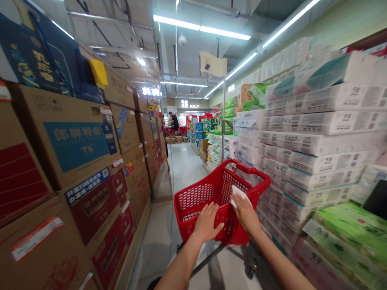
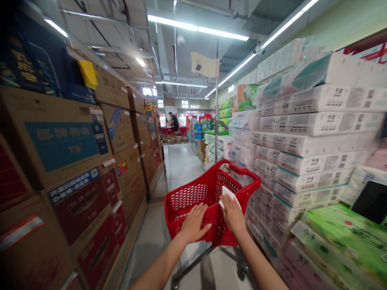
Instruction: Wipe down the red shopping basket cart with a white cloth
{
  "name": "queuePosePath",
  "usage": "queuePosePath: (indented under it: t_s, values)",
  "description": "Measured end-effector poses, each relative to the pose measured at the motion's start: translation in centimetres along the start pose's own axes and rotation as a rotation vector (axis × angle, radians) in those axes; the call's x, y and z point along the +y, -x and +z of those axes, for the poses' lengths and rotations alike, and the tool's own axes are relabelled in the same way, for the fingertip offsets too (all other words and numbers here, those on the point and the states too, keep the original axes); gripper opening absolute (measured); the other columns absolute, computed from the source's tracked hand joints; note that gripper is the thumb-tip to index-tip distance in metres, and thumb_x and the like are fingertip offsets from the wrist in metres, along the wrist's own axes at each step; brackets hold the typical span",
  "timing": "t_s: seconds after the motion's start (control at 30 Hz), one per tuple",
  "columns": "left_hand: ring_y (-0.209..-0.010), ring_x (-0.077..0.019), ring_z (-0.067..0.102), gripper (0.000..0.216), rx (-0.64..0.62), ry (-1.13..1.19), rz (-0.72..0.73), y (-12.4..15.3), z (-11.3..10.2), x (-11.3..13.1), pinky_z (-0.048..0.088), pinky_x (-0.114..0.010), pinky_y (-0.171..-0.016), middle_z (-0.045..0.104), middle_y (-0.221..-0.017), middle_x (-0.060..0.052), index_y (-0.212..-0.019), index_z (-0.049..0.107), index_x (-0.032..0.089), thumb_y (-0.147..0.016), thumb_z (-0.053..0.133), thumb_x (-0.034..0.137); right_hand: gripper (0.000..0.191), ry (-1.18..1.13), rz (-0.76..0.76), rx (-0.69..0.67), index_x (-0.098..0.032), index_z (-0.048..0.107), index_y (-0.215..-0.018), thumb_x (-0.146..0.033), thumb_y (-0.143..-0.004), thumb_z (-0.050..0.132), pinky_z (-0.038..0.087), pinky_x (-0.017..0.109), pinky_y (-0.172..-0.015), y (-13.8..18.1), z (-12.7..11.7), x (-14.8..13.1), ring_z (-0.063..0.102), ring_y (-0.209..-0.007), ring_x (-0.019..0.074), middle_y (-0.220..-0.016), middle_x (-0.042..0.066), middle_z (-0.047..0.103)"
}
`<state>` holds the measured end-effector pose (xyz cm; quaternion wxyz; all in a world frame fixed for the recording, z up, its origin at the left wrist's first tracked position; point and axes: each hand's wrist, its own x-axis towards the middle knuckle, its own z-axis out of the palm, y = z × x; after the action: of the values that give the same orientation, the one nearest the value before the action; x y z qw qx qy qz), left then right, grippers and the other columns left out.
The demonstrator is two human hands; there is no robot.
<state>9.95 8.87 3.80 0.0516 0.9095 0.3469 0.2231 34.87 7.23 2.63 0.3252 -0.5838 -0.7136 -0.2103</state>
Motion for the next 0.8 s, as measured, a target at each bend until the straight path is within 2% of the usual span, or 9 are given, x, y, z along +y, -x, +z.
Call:
queuePosePath:
  t_s: [0.07,0.13,0.23,0.33,0.4,0.47,0.67,0.73,0.8]
  values:
    - [-0.159,-0.0275,0.023,0.079,-0.024,0.001,-0.011,-0.4,0.3,0.5,0.02,-0.047,-0.132,0.033,-0.168,-0.011,-0.161,0.033,0.013,-0.097,0.051,0.055,0.049,-0.016,-0.058,-0.065,-0.021,0.054,-0.15,-0.026,-0.104,0.037,0.037,0.052,-0.123,0.3,1.3,-2.2,0.048,-0.146,0.0243,-0.155,0.008,0.054]
    - [-0.159,-0.0267,0.022,0.079,-0.063,0.004,-0.01,-0.4,0.0,0.4,0.021,-0.045,-0.131,0.03,-0.169,-0.011,-0.162,0.031,0.013,-0.098,0.048,0.056,0.049,-0.016,-0.09,-0.136,-0.021,0.055,-0.149,-0.027,-0.104,0.038,0.038,0.048,-0.123,0.0,1.3,-2.5,0.05,-0.144,0.0222,-0.154,0.007,0.055]
    - [-0.158,-0.0244,0.026,0.073,-0.116,-0.007,0.0,0.3,-1.4,-0.8,0.024,-0.044,-0.13,0.029,-0.17,-0.006,-0.163,0.029,0.019,-0.101,0.045,0.053,0.047,0.005,-0.059,-0.174,-0.023,0.06,-0.145,-0.031,-0.104,0.039,0.036,0.047,-0.124,-1.1,-0.7,0.7,0.052,-0.142,0.0218,-0.149,0.006,0.06]
    - [-0.156,-0.0222,0.03,0.069,-0.149,-0.023,0.045,1.5,-2.7,-2.6,0.023,-0.045,-0.13,0.031,-0.169,-0.002,-0.164,0.026,0.027,-0.102,0.047,0.046,0.049,0.042,0.038,-0.127,-0.021,0.059,-0.147,-0.033,-0.105,0.036,0.034,0.055,-0.124,-2.1,-2.9,5.2,0.049,-0.145,0.0269,-0.153,0.01,0.056]
    - [-0.156,-0.0209,0.03,0.072,-0.133,-0.015,0.081,2.2,-2.8,-3.4,0.023,-0.045,-0.13,0.03,-0.169,-0.001,-0.165,0.021,0.029,-0.101,0.05,0.043,0.05,0.053,0.091,-0.101,-0.021,0.058,-0.148,-0.033,-0.104,0.037,0.034,0.056,-0.124,-2.1,-3.4,6.4,0.047,-0.147,0.0284,-0.154,0.011,0.054]
    - [-0.157,-0.0206,0.029,0.075,-0.097,-0.005,0.104,2.5,-2.4,-3.7,0.023,-0.046,-0.13,0.028,-0.17,-0.001,-0.166,0.018,0.029,-0.1,0.051,0.044,0.049,0.04,0.104,-0.101,-0.022,0.058,-0.148,-0.033,-0.104,0.039,0.034,0.054,-0.125,-1.5,-2.7,5.2,0.046,-0.147,0.0278,-0.154,0.01,0.055]
    - [-0.157,-0.0225,0.03,0.077,-0.08,0.009,0.12,2.4,-1.1,-2.6,0.024,-0.046,-0.13,0.026,-0.17,-0.005,-0.165,0.023,0.024,-0.098,0.054,0.048,0.056,-0.197,-0.106,-0.242,-0.025,0.042,-0.159,-0.022,-0.103,0.038,0.034,0.05,-0.125,2.0,1.3,-5.3,0.039,-0.152,0.0222,-0.161,0.005,0.046]
    - [-0.157,-0.0228,0.029,0.077,-0.082,0.015,0.108,2.6,-1.2,-2.3,0.024,-0.045,-0.13,0.026,-0.17,-0.005,-0.165,0.023,0.023,-0.098,0.054,0.048,0.056,-0.235,-0.163,-0.276,-0.027,0.039,-0.16,-0.024,-0.103,0.04,0.035,0.048,-0.125,2.0,1.0,-5.8,0.039,-0.151,0.0208,-0.161,0.004,0.047]
    - [-0.157,-0.0229,0.029,0.077,-0.087,0.031,0.109,2.9,-1.6,-2.1,0.024,-0.046,-0.13,0.025,-0.171,-0.004,-0.165,0.023,0.025,-0.098,0.053,0.048,0.052,-0.211,-0.171,-0.282,-0.027,0.046,-0.156,-0.027,-0.104,0.04,0.035,0.047,-0.125,1.2,-0.2,-3.4,0.045,-0.148,0.0206,-0.157,0.004,0.052]
